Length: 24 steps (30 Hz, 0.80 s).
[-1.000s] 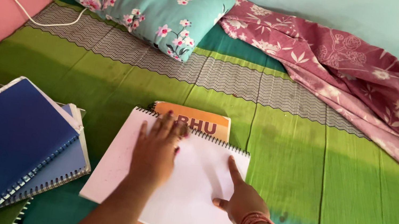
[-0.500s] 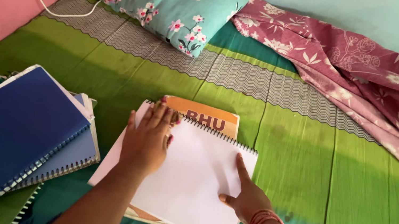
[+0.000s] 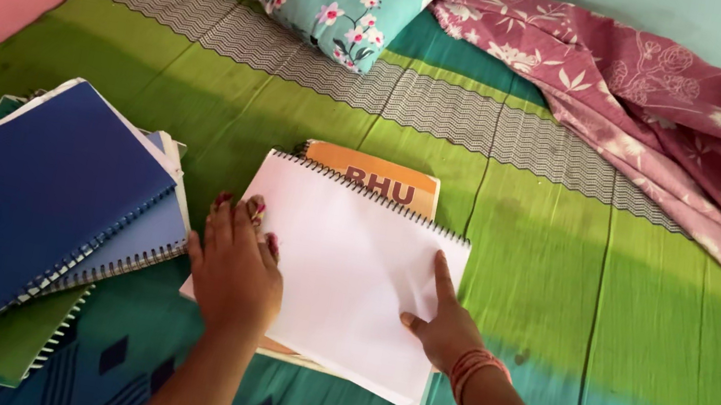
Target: The person wipes the covers of several spiral-bound notebooks with a cloth and places them on a wall shelf. They handle each notebook one at a time, wiping the front and back covers before stacking them upright on the shelf.
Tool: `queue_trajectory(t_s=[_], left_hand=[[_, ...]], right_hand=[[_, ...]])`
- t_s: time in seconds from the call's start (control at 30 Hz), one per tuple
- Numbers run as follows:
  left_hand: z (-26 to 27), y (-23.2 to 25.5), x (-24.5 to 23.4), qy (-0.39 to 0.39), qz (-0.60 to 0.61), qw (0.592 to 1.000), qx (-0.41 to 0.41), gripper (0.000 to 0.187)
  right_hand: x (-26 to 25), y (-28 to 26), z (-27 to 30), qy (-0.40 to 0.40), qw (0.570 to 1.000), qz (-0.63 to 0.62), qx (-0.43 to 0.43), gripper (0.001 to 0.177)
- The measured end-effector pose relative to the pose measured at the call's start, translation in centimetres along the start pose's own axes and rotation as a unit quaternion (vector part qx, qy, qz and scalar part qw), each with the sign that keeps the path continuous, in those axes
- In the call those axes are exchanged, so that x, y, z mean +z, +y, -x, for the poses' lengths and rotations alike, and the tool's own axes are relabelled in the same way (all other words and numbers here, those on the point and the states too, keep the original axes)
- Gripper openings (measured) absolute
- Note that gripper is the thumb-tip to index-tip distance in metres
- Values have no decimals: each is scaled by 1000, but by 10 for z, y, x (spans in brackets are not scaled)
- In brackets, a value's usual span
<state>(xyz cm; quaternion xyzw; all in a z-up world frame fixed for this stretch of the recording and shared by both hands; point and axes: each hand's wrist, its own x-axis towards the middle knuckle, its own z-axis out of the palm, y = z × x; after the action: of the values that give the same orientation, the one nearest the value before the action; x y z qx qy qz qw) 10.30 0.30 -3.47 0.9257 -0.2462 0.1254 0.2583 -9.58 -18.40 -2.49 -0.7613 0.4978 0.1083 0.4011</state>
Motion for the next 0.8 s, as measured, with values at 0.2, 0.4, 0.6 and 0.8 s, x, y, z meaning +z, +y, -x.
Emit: queue_trajectory(t_s=[0.2,0.4,0.6,0.8], left_hand=[[36,-6,-17,-25,-32,997,-72,54],[53,-16,-36,-74,-33,990,-116,53],[71,-58,-55,-56,-35,998,-17,61],[81,-66,-52,-55,-51,997,-31,61]], right_hand=[[0,-1,4,41,997,-6,-58,111],[-12,-30,28,92,993,68,36,105],[-17,-35,36,219,956,188,-45,71],[-3,-79,-15,251,905,218,-266,66]])
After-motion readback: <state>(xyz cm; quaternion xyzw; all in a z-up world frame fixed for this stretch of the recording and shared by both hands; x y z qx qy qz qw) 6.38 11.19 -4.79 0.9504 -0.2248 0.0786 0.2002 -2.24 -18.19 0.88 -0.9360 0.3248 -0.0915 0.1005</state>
